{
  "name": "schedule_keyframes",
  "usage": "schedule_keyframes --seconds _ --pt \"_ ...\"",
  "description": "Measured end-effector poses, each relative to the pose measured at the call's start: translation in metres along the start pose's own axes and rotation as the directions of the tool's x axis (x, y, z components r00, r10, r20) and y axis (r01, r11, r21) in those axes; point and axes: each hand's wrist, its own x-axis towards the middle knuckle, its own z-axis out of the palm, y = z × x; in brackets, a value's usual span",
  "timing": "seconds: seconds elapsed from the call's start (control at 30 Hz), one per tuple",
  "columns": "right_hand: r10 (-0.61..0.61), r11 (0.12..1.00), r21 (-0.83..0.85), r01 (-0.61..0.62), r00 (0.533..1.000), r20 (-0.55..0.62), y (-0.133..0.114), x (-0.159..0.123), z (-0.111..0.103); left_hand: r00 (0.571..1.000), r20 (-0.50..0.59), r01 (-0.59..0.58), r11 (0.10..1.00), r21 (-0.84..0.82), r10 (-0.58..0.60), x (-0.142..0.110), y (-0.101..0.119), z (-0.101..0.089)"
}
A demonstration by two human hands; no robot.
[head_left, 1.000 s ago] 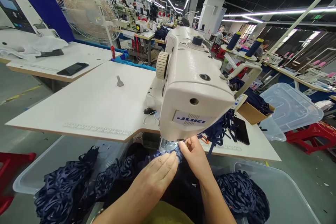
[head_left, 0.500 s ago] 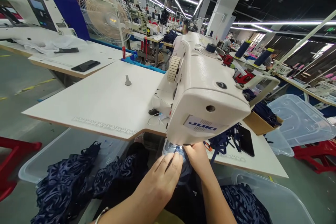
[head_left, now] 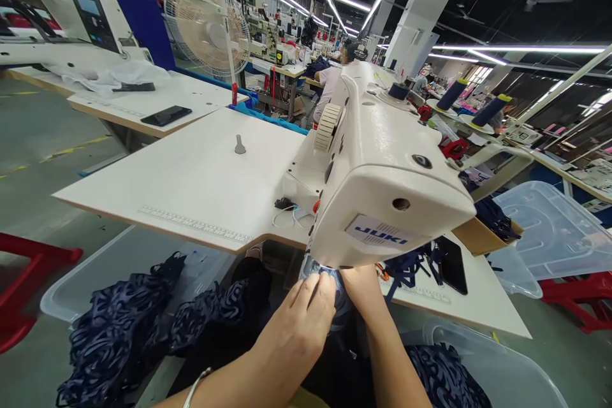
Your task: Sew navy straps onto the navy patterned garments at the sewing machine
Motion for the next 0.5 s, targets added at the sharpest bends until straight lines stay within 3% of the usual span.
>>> schedule_keyframes --seconds 0.23,0.5 --pt "-0.016 0.998 -0.054 0.016 1.0 0.011 0.001 0.002 0.001 1.0 0.02 0.017 1.0 0.025 -0.017 0.0 0.002 -0.002" --pt "-0.162 0.948 -0.265 0.174 0.985 0.066 0.016 0.0 0.005 0.998 -0.034 0.058 0.997 0.05 -0.057 0.006 0.004 -0.006"
